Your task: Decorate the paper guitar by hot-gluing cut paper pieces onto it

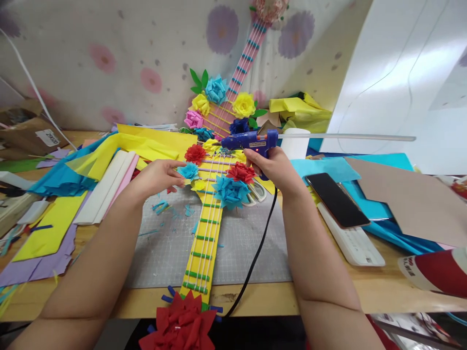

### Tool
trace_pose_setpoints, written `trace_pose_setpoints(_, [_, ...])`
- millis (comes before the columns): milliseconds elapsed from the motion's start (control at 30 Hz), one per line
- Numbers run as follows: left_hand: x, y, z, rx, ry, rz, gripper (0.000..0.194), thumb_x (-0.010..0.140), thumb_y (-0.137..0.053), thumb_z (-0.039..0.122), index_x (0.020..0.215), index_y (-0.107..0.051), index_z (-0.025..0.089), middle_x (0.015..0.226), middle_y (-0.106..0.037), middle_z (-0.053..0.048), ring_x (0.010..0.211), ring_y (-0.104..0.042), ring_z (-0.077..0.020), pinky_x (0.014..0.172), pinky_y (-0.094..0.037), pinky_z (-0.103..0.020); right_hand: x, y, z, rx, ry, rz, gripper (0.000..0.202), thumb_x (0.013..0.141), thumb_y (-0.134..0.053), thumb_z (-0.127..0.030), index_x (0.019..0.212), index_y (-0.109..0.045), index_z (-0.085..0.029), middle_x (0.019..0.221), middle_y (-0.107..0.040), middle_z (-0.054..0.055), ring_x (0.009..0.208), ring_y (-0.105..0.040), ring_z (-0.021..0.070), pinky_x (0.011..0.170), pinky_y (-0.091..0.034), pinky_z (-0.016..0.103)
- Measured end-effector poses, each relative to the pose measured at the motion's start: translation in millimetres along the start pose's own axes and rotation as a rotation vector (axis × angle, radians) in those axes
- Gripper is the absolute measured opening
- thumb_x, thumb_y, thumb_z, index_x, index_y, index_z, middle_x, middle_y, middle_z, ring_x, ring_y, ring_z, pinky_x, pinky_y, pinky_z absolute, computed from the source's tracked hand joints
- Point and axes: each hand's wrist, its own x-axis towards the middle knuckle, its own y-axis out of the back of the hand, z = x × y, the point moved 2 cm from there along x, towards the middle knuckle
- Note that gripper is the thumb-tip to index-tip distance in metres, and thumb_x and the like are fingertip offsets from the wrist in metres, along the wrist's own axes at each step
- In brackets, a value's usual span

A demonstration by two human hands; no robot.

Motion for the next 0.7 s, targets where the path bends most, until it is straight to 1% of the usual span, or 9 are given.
trace_pose_setpoints(133, [-1,-7.8,5,0.168,0.007,0.019,0.063,0.064,-0.063,0.010,0.126,-0.054,0.019,0.076,-0.071,-0.001,0.055,-0.062,-0.0139,0.057,-0.048,-0.025,1,5,2,-0.015,-0.014,0.021,0.034,0.076,-0.065,-0.048,0.064,-0.054,-0.018,0.051,-0.048,-0.002,0.043,-0.039,0.0066,0.040,-0.030,0.021])
trace_pose_setpoints(267, [-1,-8.8,7,0.266,-0.047,0.056,0.061,0.063,-0.065,0.011,0.122,-0.053,0.019,0.078,-0.070,-0.001,0.062,-0.064,-0.0153,0.062,-0.048,-0.025,1,7,2,-0.030,-0.034,0.036,0.035,0.077,-0.065,-0.048,0.062,-0.054,-0.018,0.050,-0.047,-0.003,0.043,-0.038,0.0061,0.040,-0.030,0.021])
trace_pose_setpoints(400, [-3,-8.8,9,0.362,-0.044,0.100,0.061,0.064,-0.065,0.011,0.123,-0.050,0.017,0.079,-0.070,-0.003,0.070,-0.065,-0.0173,0.068,-0.048,-0.026,1,9,0,-0.035,-0.021,0.051,0.036,0.076,-0.065,-0.049,0.061,-0.054,-0.018,0.051,-0.047,-0.003,0.044,-0.038,0.0062,0.040,-0.030,0.021])
trace_pose_setpoints(567, [-3,-11.9,11,0.400,-0.024,0.128,0.060,0.066,-0.063,0.010,0.124,-0.050,0.016,0.081,-0.071,-0.004,0.073,-0.066,-0.0176,0.074,-0.048,-0.027,-2,11,-5,-0.058,-0.010,0.043,0.039,0.077,-0.064,-0.052,0.059,-0.054,-0.018,0.049,-0.045,-0.003,0.045,-0.037,0.0068,0.042,-0.030,0.022])
trace_pose_setpoints(700, [-1,-13.9,10,0.393,-0.011,0.126,0.061,0.066,-0.062,0.011,0.125,-0.049,0.014,0.079,-0.071,-0.004,0.068,-0.066,-0.0167,0.071,-0.048,-0.026,-4,12,-10,-0.011,-0.028,0.064,0.037,0.077,-0.065,-0.048,0.061,-0.054,-0.017,0.051,-0.045,-0.003,0.045,-0.037,0.0060,0.042,-0.029,0.022])
